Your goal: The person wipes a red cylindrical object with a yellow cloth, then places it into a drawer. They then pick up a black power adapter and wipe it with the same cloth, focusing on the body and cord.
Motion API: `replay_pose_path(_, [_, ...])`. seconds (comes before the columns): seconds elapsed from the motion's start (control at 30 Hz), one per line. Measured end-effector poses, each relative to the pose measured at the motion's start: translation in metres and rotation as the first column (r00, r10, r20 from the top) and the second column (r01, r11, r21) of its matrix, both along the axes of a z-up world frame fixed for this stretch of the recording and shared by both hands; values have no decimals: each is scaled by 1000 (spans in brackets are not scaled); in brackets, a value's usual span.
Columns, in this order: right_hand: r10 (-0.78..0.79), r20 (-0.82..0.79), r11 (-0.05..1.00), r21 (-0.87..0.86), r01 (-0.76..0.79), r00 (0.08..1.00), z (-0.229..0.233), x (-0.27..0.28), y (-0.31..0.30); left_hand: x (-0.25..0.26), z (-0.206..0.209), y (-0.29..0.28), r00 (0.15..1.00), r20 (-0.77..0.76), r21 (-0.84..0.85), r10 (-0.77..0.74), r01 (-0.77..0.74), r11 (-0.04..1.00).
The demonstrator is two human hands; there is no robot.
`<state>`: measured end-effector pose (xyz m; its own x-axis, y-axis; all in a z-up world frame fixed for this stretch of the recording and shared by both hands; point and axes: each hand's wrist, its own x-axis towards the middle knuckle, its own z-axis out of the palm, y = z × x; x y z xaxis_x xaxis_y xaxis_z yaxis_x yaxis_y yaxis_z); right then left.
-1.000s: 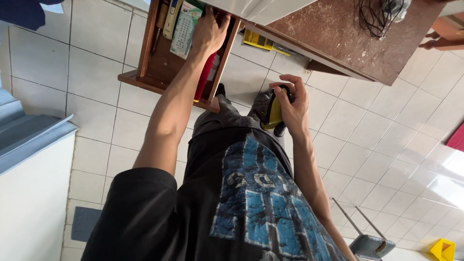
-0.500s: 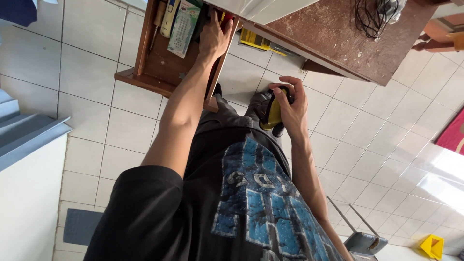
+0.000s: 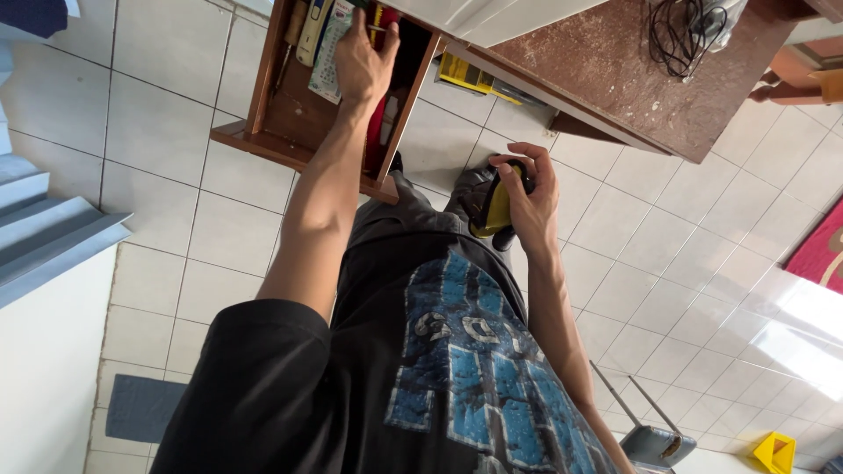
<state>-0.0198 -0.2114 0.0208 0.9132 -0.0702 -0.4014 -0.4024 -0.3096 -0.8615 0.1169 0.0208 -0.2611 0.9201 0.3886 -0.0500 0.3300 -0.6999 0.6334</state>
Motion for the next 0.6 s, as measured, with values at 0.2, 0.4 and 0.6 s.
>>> replay_pose_path(0.2, [25, -19, 999, 43, -24, 1000, -1, 0, 5, -2, -6, 14, 993, 68, 20, 99, -101, 995])
replay_pose_path(0.4, [56, -8, 998, 19, -56, 998, -7, 2, 8, -1, -7, 21, 993, 35, 53, 110, -111, 992])
replay_pose_path(0.6, [66, 15, 998, 22, -67, 998, -11, 0, 6, 7, 13, 43, 996, -41, 180, 82, -73, 981])
